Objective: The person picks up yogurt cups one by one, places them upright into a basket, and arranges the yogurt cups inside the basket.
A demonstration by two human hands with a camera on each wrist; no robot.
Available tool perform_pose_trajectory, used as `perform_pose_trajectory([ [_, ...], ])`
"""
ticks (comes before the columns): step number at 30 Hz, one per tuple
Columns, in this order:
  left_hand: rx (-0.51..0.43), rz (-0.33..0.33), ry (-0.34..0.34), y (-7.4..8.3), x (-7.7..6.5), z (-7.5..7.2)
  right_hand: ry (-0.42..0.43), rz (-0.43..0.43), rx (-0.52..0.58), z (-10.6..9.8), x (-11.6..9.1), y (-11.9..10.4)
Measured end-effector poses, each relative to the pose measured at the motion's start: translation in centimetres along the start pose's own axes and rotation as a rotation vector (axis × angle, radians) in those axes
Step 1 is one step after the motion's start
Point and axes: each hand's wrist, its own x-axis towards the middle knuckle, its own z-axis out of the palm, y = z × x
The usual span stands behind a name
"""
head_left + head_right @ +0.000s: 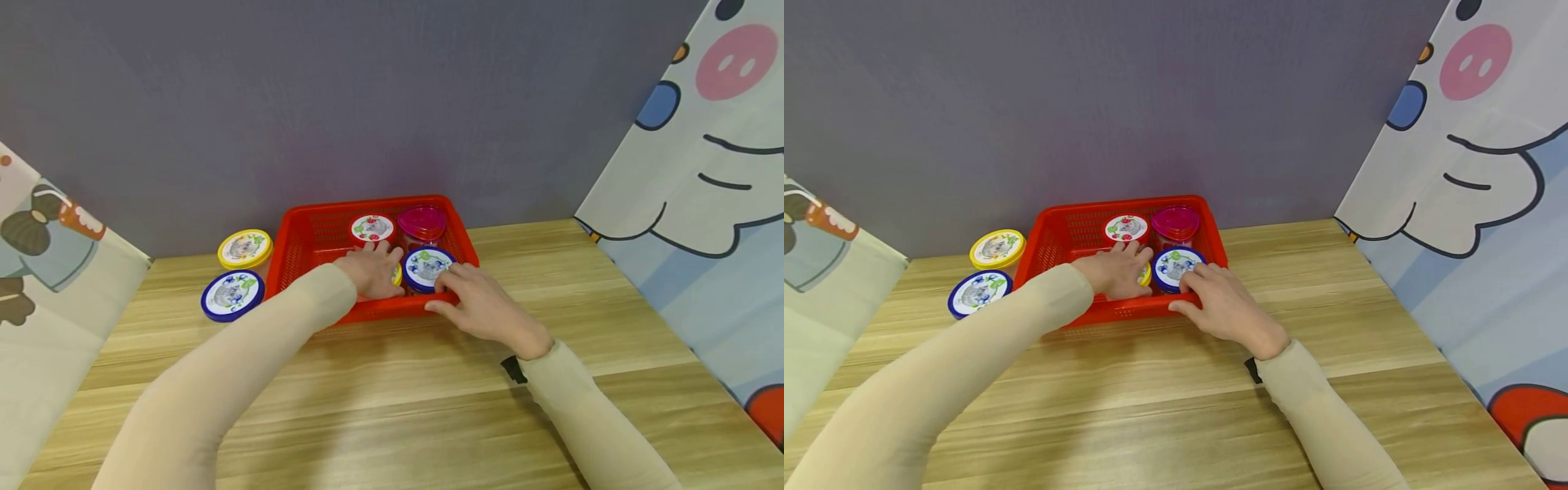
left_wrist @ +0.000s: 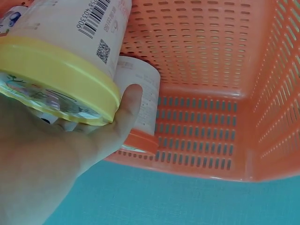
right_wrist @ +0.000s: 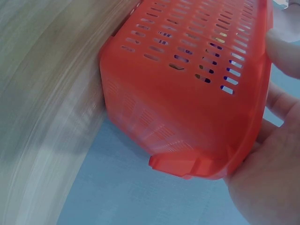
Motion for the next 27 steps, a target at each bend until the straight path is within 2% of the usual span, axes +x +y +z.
perform_pose_trajectory([
  [14,0.023,-0.031,0.013,0.37,-0.09,-0.23,-0.008,-0.005,0.002,-0.12,-0.06,-0.04],
  [23,0.004,-0.031,0.006,0.27,-0.43,-0.36,-0.011,-0.001,0.001,-0.08,0.00,-0.13],
  [27,0.007,-0.015,0.024,0.19,-0.57,-0.46,-0.010,0.005,-0.001,-0.10,-0.02,-0.14],
])
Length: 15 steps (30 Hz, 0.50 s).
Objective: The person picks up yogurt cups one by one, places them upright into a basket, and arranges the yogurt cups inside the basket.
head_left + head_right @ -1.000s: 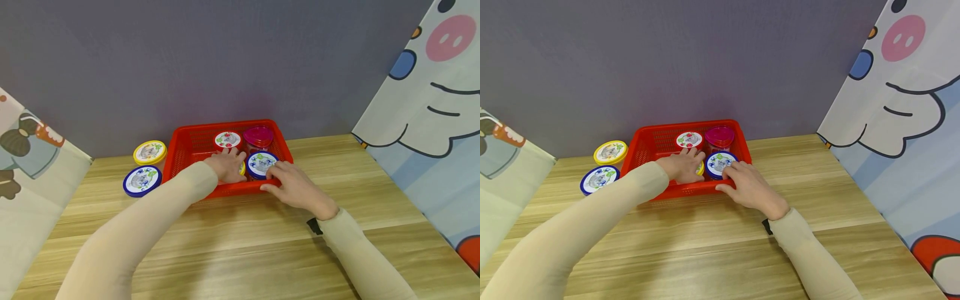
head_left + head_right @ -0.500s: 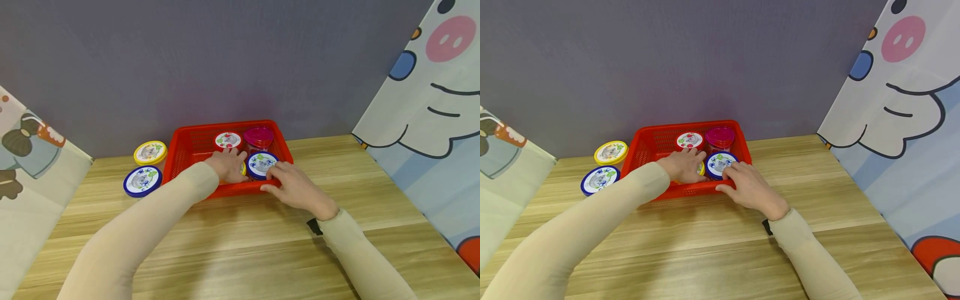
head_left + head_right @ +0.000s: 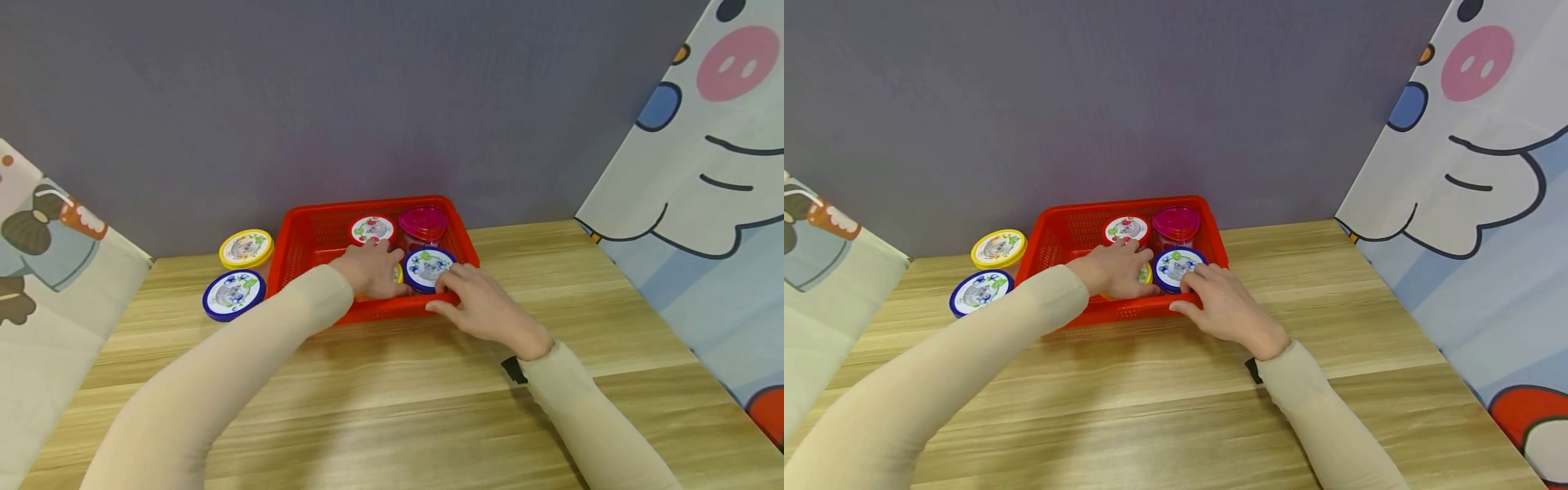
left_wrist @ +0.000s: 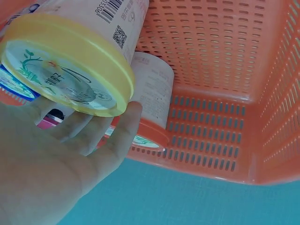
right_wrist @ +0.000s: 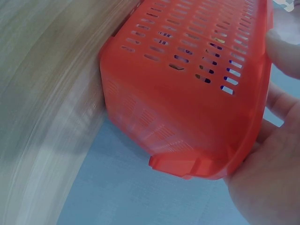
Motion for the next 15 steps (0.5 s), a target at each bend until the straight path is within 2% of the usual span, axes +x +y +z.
perform_pose_trajectory([
  [8,-0.035,0.025,0.006,-0.4,-0.8,-0.8,-0.004,0.001,-0.004,0.0,0.0,0.0],
  [15,-0.063,0.095,0.096,-1.3,-1.9,-1.3,0.003,-0.005,-0.006,0.0,0.1,0.0],
])
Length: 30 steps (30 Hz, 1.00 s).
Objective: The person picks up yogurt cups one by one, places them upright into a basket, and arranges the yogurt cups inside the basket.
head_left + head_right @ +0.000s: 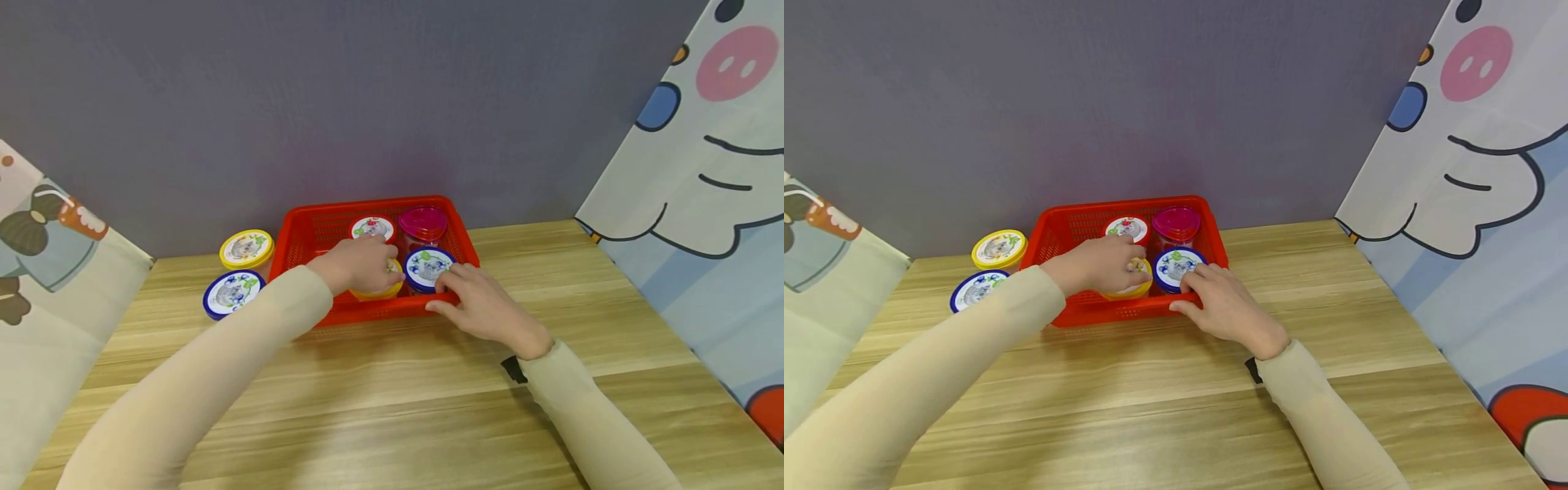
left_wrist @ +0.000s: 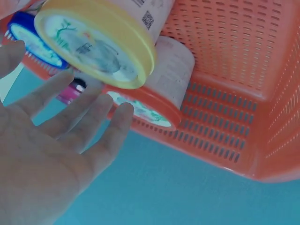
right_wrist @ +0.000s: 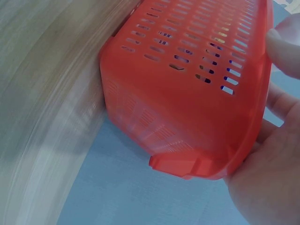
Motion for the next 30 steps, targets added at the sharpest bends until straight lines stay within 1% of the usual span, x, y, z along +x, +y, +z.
perform_pose_trajectory([
  [3,-0.041,0.002,0.033,-0.5,-0.8,-0.2,-0.003,0.001,0.001,0.0,0.0,0.0],
  [7,-0.074,-0.003,0.053,-1.3,-2.0,-0.4,0.000,-0.003,0.003,0.0,0.1,0.0],
  [11,-0.066,-0.007,0.081,-2.0,-3.1,-0.6,0.011,-0.002,0.004,0.1,0.0,0.1],
  [17,-0.059,-0.002,0.089,-2.2,-4.5,-0.6,0.001,0.004,0.004,0.1,-0.1,0.1],
  [23,-0.040,0.015,0.154,-2.3,-5.9,-0.4,0.000,0.010,0.002,-0.1,-0.1,0.0],
  [30,-0.005,0.019,0.216,-3.2,-7.6,-0.1,-0.008,0.015,0.004,-0.1,-0.1,-0.2],
])
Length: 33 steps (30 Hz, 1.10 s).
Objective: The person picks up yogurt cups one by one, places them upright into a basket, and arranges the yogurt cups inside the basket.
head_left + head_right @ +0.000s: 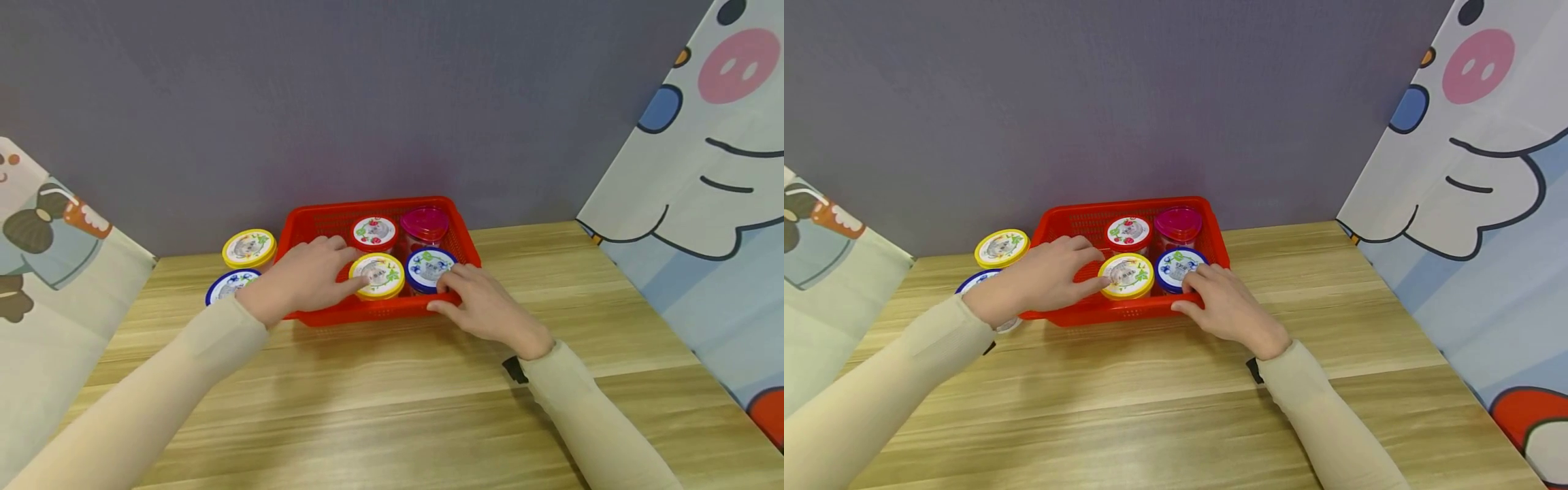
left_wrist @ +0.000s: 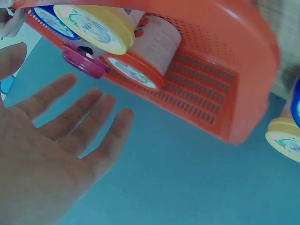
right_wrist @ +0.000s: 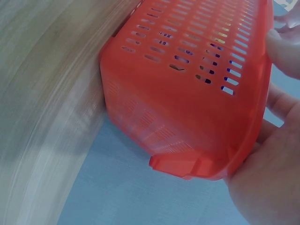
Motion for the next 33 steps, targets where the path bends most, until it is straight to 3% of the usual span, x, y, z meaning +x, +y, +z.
perform_pose_trajectory([
  [9,-0.009,-0.015,0.049,-2.0,-1.8,-0.1,-0.008,0.012,0.001,0.0,-0.1,0.0],
  [20,-0.053,-0.087,0.091,-4.6,-3.6,-0.5,-0.023,0.024,0.000,0.0,-0.1,0.1],
  [33,-0.056,-0.168,0.073,-8.1,-5.7,0.6,-0.028,0.022,-0.001,0.0,0.1,0.0],
])
